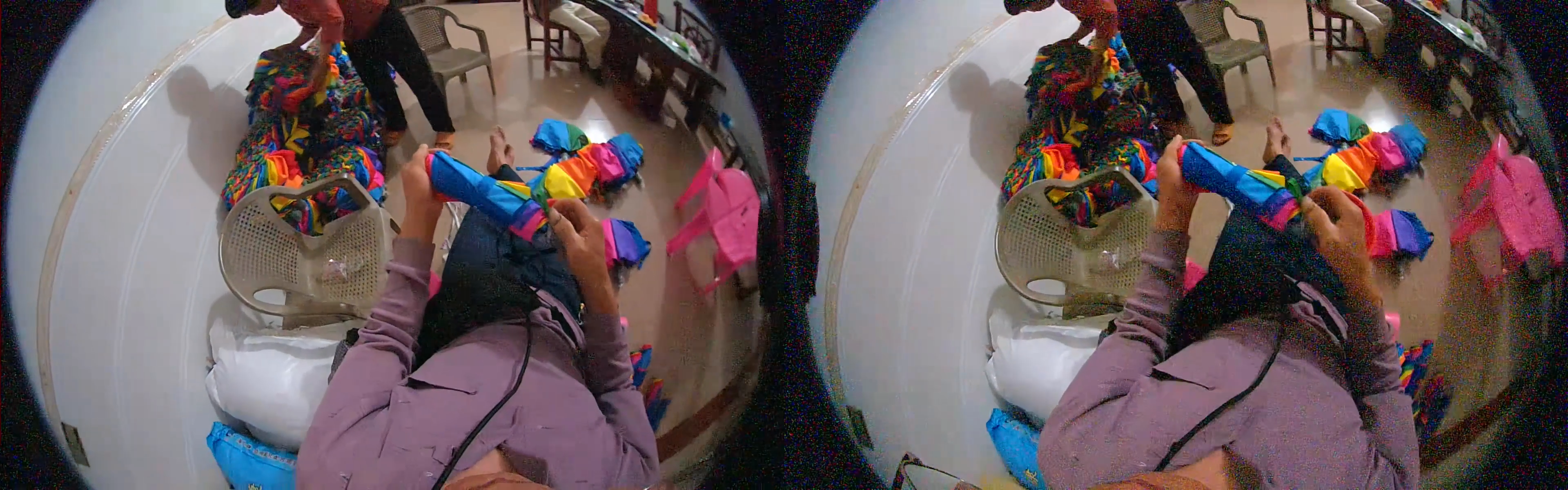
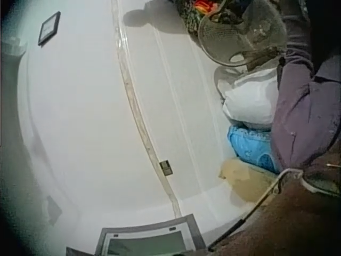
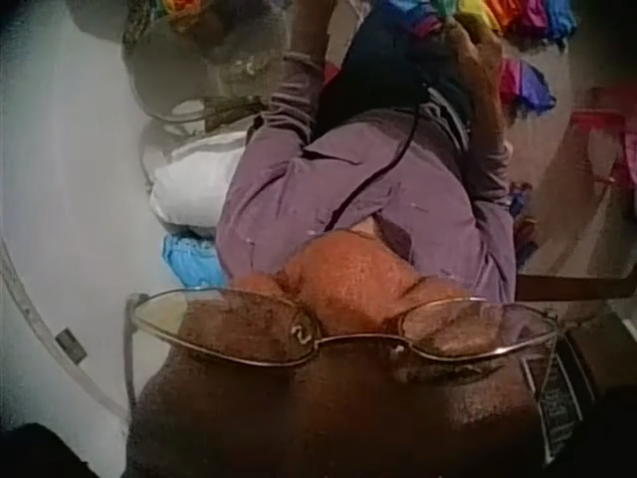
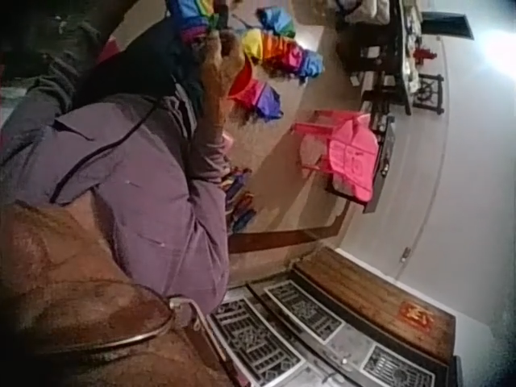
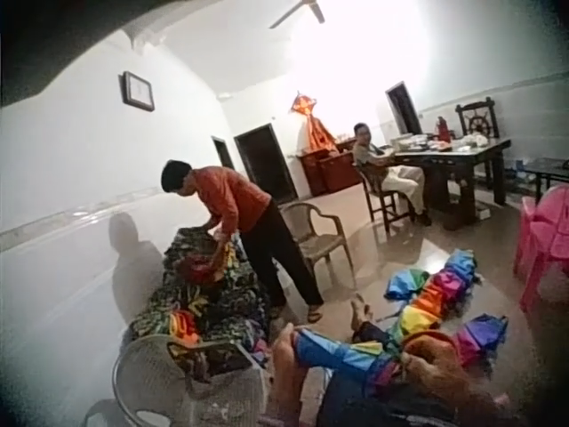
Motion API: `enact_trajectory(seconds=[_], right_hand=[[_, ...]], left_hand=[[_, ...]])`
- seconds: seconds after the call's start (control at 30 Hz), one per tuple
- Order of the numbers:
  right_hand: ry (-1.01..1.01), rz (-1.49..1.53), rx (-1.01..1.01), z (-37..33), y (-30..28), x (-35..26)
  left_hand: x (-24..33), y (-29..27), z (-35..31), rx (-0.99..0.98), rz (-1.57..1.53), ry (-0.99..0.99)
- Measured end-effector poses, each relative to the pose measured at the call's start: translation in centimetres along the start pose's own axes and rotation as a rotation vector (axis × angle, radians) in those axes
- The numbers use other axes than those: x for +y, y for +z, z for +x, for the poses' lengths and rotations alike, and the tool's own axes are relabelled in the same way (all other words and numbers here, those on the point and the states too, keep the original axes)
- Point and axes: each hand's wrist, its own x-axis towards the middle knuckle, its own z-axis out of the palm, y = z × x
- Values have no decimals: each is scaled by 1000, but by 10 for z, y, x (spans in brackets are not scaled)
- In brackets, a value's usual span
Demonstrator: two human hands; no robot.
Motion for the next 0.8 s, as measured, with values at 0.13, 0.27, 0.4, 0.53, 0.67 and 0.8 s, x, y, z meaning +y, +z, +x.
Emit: enact_trajectory(seconds=[0.13, 0.27, 0.4, 0.53, 0.67, 0.8], right_hand=[[60, -3, -18, 0, 1, -8], [-37, -79, 13, 1, -2, -2], [-25, -79, 66, 2, 3, -6], [-25, -89, 46, 4, 3, 0], [24, -131, 16, 3, 2, -3], [2, -201, 10, 2, 3, -7]], left_hand=[[-1, -1, -1, -1, 41, 85], [1, 2, -3, 0, 21, 7], [3, 3, -6, 13, 27, 42], [-1, 2, -3, 43, 41, 55], [-5, -1, -4, 4, 124, 131], [-10, -5, 1, 13, 41, 66]])
